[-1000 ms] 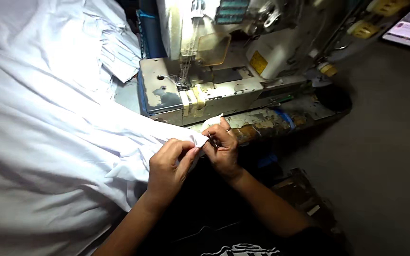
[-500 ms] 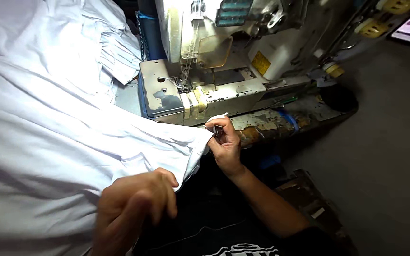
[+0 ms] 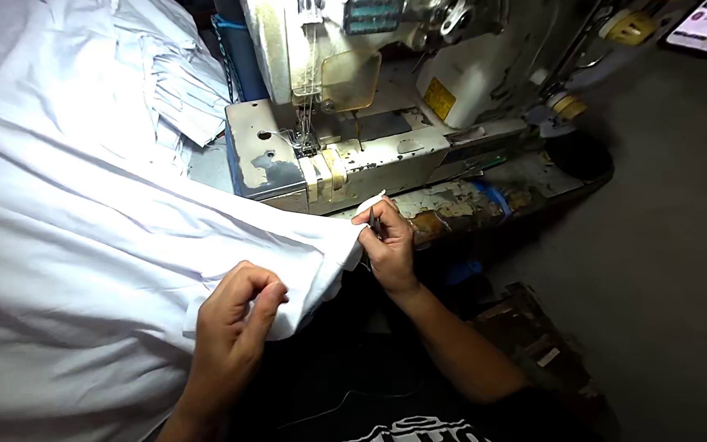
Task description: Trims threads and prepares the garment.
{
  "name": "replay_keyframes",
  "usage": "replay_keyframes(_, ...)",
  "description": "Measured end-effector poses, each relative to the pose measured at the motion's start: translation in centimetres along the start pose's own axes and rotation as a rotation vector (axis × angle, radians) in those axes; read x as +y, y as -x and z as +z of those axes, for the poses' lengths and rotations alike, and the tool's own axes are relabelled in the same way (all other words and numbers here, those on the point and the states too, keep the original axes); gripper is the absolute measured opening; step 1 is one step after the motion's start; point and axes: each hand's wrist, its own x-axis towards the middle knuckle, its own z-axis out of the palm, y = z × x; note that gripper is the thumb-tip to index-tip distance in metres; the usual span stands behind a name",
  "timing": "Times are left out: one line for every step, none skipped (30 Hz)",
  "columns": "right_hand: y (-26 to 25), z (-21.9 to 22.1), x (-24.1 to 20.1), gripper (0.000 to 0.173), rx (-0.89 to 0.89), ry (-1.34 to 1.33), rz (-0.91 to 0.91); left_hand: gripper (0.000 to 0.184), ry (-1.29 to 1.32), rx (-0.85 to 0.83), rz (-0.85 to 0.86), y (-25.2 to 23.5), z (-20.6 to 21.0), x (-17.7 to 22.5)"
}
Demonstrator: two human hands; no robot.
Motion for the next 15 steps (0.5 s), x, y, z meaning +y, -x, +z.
replay_keyframes(0.0,0.1,-0.3,0.009,-0.015,0.004,-0.009,0.024,-0.004,0.015,0.051,-0.5,0.6,0.1)
replay_keyframes(0.0,0.2,-0.7,0.009,-0.024,0.009,-0.017,0.022,-0.024,0.034,0.107,-1.0,1.2,0.1)
replay_keyframes(0.0,0.2,-1.0,0.009,-0.027,0.015,-0.022,0.02,-0.06,0.05,0.166,-1.5,1.8,0.0)
replay_keyframes(0.0,0.2,-1.2,0.009,-0.027,0.015,-0.027,0.017,-0.115,0.051,0.222,-1.8,2.2,0.0)
replay_keyframes(0.0,0.2,-1.4,0.009,-0.025,0.011,-0.03,0.017,-0.191,0.038,0.266,-2.0,2.7,-0.2)
replay_keyframes(0.0,0.2,-1.6,0.009,-0.024,0.008,-0.034,0.022,-0.278,0.016,0.293,-2.1,3.1,-0.5)
replay_keyframes(-0.1,0.2,-1.7,0.009,-0.025,0.006,-0.04,0.024,-0.368,-0.008,0.309,-2.2,3.6,-0.9)
replay_keyframes(-0.1,0.3,-1.9,0.008,-0.026,0.008,-0.045,0.023,-0.443,-0.025,0.315,-2.1,3.8,-1.5)
replay_keyframes(-0.2,0.3,-1.9,0.008,-0.028,0.011,-0.049,0.022,-0.48,-0.031,0.313,-1.9,3.9,-2.1)
replay_keyframes(-0.3,0.3,-1.8,0.008,-0.03,0.019,-0.051,0.024,-0.478,-0.037,0.3,-1.6,3.5,-2.4)
replay_keyframes(-0.4,0.2,-1.6,0.007,-0.029,0.026,-0.05,0.025,-0.444,-0.048,0.272,-1.2,2.9,-2.4)
replay_keyframes(-0.4,0.1,-1.3,0.007,-0.031,0.027,-0.047,0.025,-0.389,-0.057,0.232,-0.7,2.1,-2.2)
replay_keyframes(-0.3,0.1,-1.0,0.006,-0.036,0.019,-0.043,0.025,-0.327,-0.057,0.195,-0.3,1.4,-1.9)
replay_keyframes(-0.1,0.2,-0.8,0.006,-0.042,0.008,-0.039,0.024,-0.27,-0.045,0.173,0.1,0.8,-1.6)
replay_keyframes(0.2,0.4,-0.6,0.006,-0.055,0.001,-0.035,0.023,-0.224,-0.026,0.162,0.3,0.5,-1.3)
